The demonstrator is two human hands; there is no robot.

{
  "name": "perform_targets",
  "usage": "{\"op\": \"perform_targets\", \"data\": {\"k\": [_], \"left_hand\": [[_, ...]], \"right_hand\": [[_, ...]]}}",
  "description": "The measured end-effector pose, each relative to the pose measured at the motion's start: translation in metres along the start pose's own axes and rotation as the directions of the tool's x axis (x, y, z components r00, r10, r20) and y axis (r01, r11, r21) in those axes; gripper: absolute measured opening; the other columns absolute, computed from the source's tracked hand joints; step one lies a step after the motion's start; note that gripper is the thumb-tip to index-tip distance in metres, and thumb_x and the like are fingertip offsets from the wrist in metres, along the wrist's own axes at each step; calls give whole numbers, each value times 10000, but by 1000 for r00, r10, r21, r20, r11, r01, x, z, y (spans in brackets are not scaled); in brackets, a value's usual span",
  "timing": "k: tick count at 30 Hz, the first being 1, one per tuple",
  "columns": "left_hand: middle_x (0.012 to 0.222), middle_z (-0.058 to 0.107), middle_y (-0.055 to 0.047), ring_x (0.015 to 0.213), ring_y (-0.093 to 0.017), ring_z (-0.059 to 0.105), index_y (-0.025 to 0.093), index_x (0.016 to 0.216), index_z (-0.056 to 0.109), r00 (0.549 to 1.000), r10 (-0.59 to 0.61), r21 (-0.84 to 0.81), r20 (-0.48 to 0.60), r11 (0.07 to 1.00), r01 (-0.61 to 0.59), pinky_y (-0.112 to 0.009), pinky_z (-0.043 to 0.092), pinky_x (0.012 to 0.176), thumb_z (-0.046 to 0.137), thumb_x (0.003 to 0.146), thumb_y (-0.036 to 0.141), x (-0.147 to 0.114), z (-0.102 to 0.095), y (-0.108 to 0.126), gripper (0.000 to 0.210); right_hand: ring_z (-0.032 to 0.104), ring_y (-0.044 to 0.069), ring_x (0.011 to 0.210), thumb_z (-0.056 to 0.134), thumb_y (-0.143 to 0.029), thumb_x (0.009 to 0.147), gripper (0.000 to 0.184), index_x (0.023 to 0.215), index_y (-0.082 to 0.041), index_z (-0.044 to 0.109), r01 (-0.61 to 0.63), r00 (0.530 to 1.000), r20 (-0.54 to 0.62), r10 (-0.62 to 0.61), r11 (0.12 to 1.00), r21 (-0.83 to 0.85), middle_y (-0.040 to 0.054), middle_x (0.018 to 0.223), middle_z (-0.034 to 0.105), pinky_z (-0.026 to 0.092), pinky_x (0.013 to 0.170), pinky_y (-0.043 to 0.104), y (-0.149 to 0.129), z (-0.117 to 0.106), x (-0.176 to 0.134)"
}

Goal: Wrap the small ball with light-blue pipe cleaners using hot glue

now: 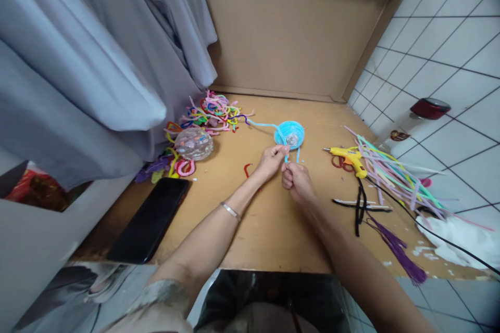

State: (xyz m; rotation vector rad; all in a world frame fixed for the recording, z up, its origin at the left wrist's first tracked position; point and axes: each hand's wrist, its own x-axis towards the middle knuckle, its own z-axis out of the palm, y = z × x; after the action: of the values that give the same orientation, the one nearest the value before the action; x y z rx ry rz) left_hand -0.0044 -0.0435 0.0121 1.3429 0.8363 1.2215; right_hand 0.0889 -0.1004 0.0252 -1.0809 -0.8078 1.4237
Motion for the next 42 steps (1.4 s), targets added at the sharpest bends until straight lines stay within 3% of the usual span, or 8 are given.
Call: {"op": "perform_targets", "data": {"k": [3,7,15,22,28,36,42], "left_hand": [[401,417,74,404,-73,343,184,652,547,997,19,-44,-81,999,-23,-217,271,468,580,844,537,-5,12,-1,403],[375,360,95,369,-65,284,196,668,533,990,-50,-162,-129,986,28,-215,248,436,597,824,568,-7,20,-3,409],[455,348,87,445,-49,276,173,621,529,985,-59,-222,-164,975,22,-208,236,461,664,762,558,0,14,3,431],[466,344,88,441,-45,257,171,620,518,983,-77,-258,-167,966,32,-219,200,460,678,750,571,0,14,7,449],[396,324,101,389,-39,243,176,633,520,994,-57,-285,-98,958,27,-217,180,448,686,740,584,-1,15,4,453],[399,339,99,380,-32,252,172,602,523,988,-58,-217,-141,976,26,-197,185,428,667,714,610,-4,18,7,475],[404,351,101,368,-32,272,176,607,519,993,-45,-211,-113,977,21,-190,209,417,646,740,596,-6,22,3,458]], "right_hand": [[202,34,305,558,-294,597,132,548,-219,461,11,1000,-19,-10,997,71,-126,343,268,142,349,200,3,4,-2],[177,38,309,557,-314,649,168,575,-226,435,17,999,-33,-12,988,150,-131,343,251,139,349,205,6,10,-5],[275,63,341,517,-324,763,145,674,-209,516,-91,987,147,65,979,180,-95,415,336,198,394,215,-3,6,-7],[271,56,336,546,-345,748,162,676,-200,541,-44,992,123,28,990,134,-100,415,337,187,394,217,-3,6,-8],[273,54,326,557,-321,748,152,661,-197,535,-6,997,77,-2,994,106,-101,398,334,180,375,208,-4,6,-7],[259,45,305,561,-312,638,161,534,-196,520,-7,999,50,1,993,121,-100,342,317,187,349,198,-1,5,-5],[233,41,289,529,-282,645,186,483,-198,490,-10,997,73,0,990,142,-98,317,289,173,344,203,3,1,0]]}}
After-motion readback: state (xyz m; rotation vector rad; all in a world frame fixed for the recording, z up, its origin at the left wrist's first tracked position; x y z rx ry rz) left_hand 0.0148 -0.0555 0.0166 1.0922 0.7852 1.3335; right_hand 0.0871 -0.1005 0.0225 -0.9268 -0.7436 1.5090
